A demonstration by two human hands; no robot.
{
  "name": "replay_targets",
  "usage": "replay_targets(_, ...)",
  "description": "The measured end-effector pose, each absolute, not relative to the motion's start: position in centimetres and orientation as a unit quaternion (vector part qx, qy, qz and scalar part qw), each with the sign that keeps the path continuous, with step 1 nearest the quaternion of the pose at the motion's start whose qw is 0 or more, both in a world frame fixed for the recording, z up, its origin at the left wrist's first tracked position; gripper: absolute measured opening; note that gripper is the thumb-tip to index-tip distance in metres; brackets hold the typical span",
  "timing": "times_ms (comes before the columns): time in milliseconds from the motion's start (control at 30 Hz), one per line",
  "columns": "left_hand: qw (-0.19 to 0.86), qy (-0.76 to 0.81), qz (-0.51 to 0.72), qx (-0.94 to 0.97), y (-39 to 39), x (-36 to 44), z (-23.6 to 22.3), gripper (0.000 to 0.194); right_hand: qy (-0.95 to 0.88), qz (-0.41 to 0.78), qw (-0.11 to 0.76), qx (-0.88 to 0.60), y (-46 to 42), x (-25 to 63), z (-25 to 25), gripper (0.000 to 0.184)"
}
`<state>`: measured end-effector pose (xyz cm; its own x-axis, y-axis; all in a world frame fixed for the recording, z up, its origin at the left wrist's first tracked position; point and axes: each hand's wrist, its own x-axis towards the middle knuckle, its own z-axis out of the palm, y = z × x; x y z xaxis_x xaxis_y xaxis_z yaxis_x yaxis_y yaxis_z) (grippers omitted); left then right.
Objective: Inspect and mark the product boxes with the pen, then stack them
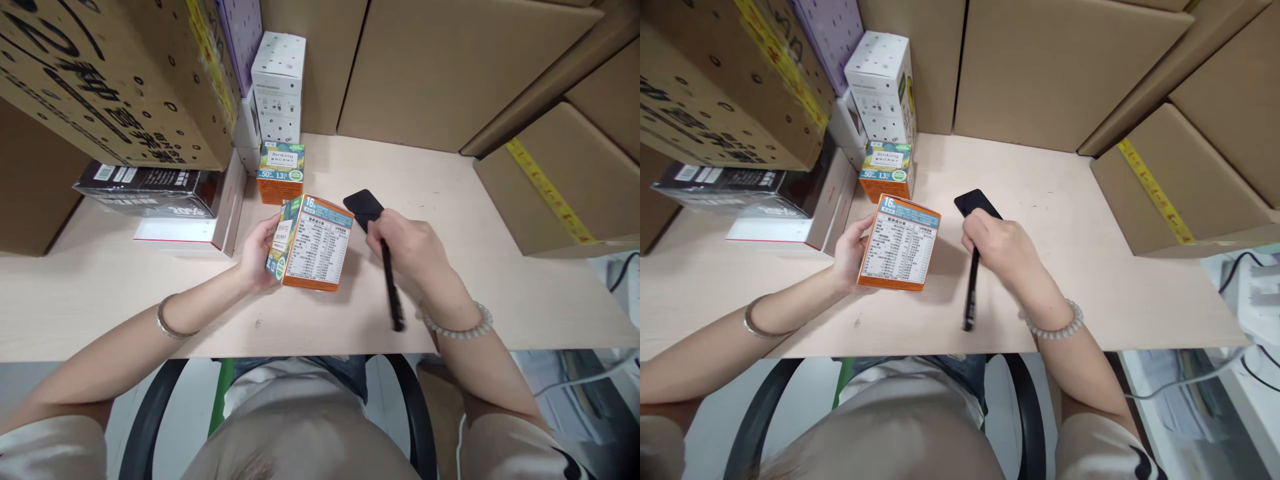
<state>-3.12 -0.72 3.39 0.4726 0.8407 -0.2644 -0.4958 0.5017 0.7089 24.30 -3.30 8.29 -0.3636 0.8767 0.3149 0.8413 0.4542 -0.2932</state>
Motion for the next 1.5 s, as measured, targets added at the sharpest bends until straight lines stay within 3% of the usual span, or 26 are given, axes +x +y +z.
replay_targets(133,0.795,0.308,0.443,0.28,-1.0,-2.3,3.4,0.043,-0.726,0.205,0.43,-0.495,-3.7,24.1,7.7,0.039)
replay_targets(267,0.789,0.301,0.452,0.287,-1.4,-1.3,3.3,0.047,-0.639,0.348,0.517,-0.451,-4.5,22.4,7.9,0.044)
replay_targets(500,0.815,0.302,0.409,0.279,-1.5,-1.1,2.8,0.054,-0.616,0.444,0.508,-0.407,-5.7,21.1,7.5,0.036)
replay_targets(667,0.826,0.309,0.398,0.254,-1.6,-0.9,3.1,0.055,-0.608,0.419,0.535,-0.411,-5.9,20.5,8.1,0.039)
replay_targets(833,0.834,0.311,0.399,0.22,-1.8,-0.8,3.7,0.051,-0.623,0.435,0.517,-0.394,-5.8,19.6,8.7,0.027)
replay_targets(1500,0.842,0.278,0.408,0.219,-2.1,-0.1,3.8,0.055,-0.608,0.424,0.512,-0.435,-5.5,19.4,8.5,0.034)
